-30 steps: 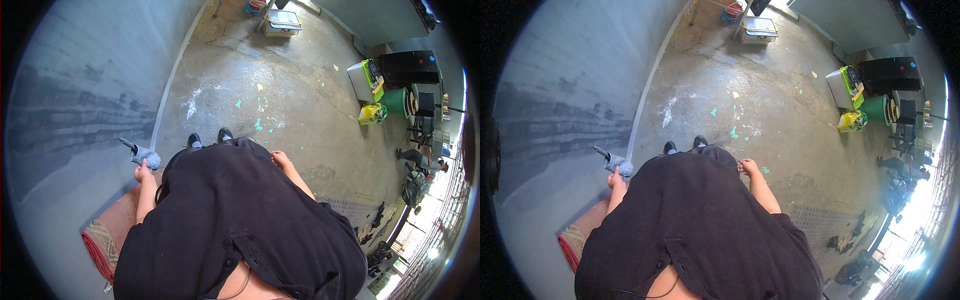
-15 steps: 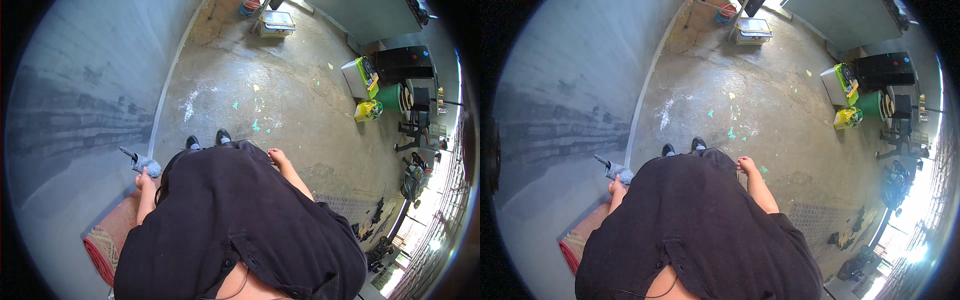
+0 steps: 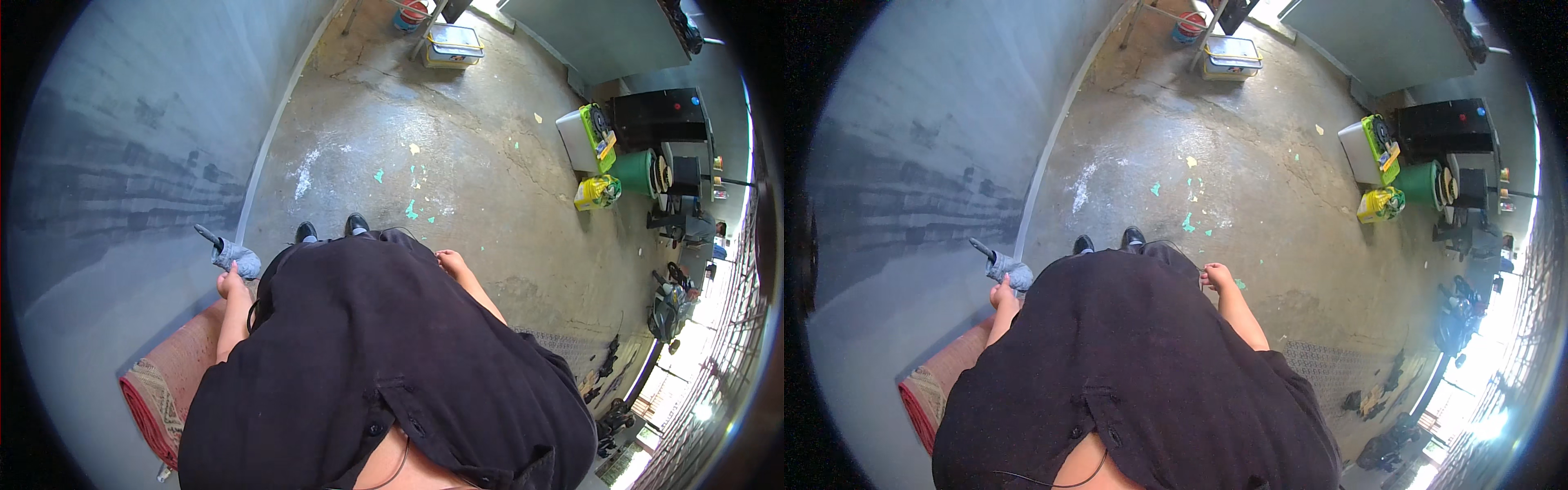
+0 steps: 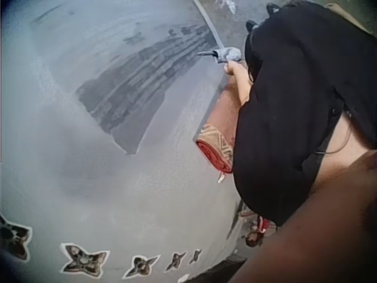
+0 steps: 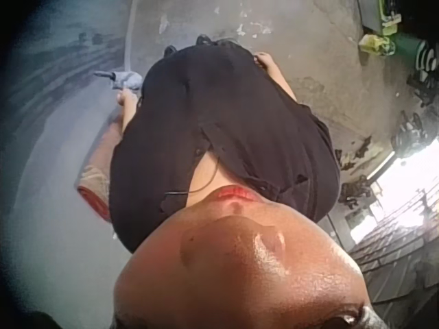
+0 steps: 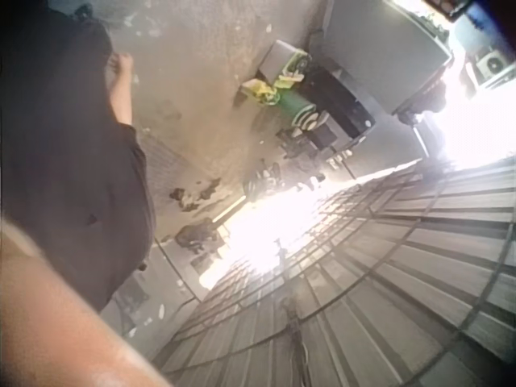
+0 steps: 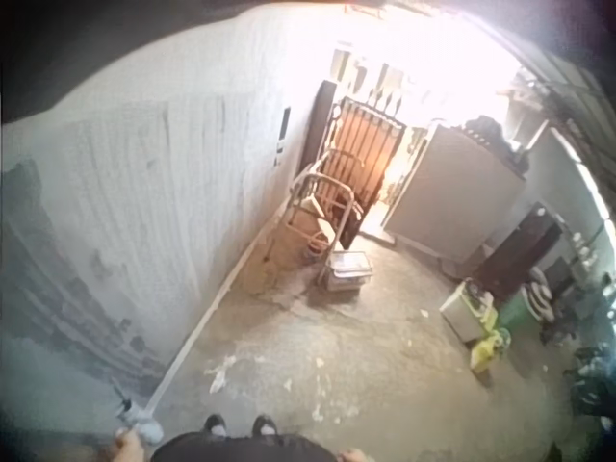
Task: Painting a wall with a brush and paint container.
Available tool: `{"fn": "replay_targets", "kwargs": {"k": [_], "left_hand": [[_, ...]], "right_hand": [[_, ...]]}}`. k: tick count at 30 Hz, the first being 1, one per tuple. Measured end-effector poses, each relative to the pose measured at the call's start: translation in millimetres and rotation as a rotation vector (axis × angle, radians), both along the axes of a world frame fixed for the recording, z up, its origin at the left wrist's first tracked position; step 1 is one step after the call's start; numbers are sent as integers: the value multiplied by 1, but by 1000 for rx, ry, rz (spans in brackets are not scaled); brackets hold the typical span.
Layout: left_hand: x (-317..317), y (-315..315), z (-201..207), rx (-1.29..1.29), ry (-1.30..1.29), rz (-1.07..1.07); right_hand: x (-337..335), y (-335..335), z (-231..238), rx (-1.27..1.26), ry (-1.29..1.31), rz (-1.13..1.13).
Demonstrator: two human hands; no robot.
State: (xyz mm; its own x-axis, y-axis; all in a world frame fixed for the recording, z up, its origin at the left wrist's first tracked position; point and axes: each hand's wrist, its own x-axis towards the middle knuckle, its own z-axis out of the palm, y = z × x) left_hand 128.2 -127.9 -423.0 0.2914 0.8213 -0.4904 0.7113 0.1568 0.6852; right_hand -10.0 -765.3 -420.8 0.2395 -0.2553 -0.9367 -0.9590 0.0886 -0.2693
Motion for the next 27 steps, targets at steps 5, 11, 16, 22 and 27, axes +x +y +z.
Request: {"fn": "replay_targets", "kwargs": {"k": [5,11,16,22,27], "left_hand": [[-15,-5,4,41,26,-2],[-15,-29,20,61,76,62],[-12,-43,20,123,110,66],[13,-67,18,107,79,-7],[42,-79,13,101,31,-102]], "right_hand": [[12,-11,5,20,13,-7],[20,-31,3,-7,-21,16],[22,-41,16,-3,-28,-63],[-9,-65,-1,52,-19,-55],[-40,-75,-4,-17,109,-114]]}}
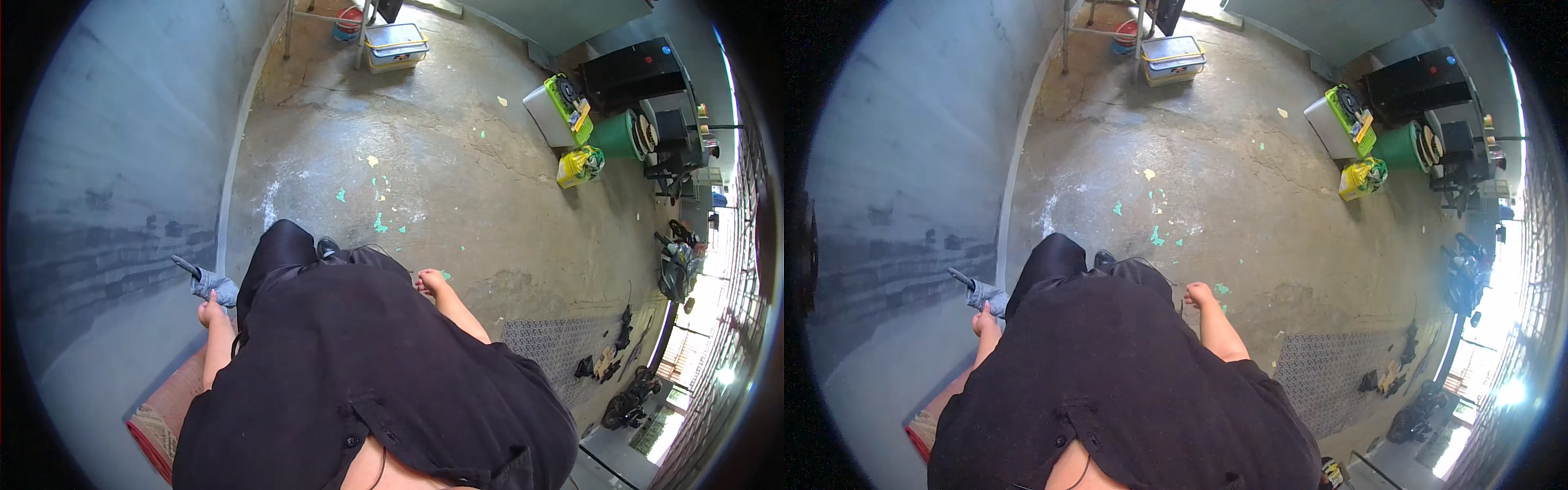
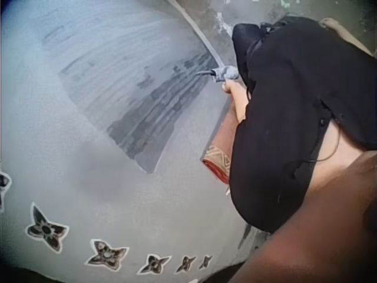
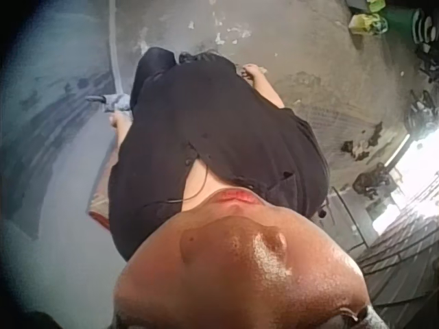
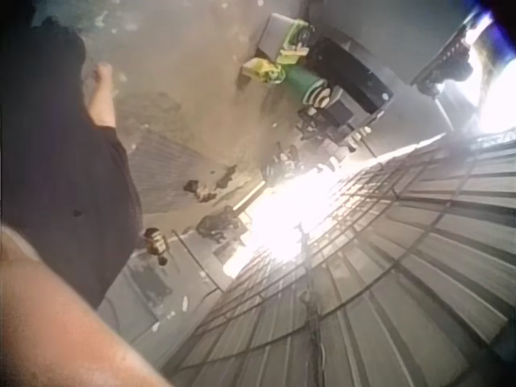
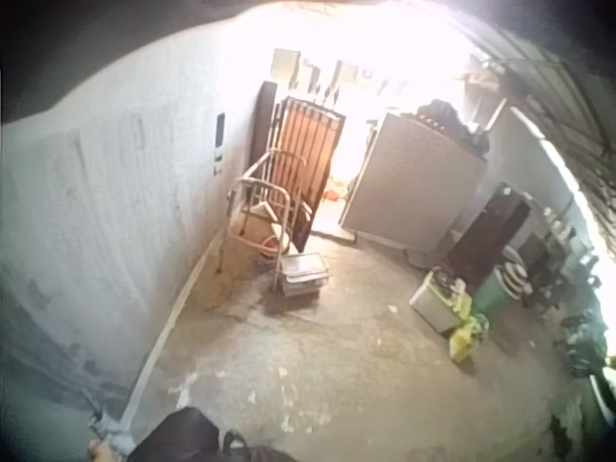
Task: Painting a wall with a brush and paint container.
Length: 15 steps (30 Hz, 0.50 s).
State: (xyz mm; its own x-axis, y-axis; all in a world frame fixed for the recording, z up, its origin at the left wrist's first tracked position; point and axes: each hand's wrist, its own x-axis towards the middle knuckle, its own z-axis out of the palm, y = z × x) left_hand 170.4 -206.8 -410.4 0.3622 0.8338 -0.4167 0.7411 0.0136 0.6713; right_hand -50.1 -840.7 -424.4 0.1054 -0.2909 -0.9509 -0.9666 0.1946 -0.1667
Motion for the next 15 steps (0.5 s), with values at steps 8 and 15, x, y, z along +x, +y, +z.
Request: {"fn": "replay_targets", "kwargs": {"k": [8,15], "left_hand": [[69,-45,-1,123,64,-133],[177,-56,-23,327,56,-372]], "right_hand": [[2,0,-6,30,61,-46],[123,-27,19,8,57,28]]}}
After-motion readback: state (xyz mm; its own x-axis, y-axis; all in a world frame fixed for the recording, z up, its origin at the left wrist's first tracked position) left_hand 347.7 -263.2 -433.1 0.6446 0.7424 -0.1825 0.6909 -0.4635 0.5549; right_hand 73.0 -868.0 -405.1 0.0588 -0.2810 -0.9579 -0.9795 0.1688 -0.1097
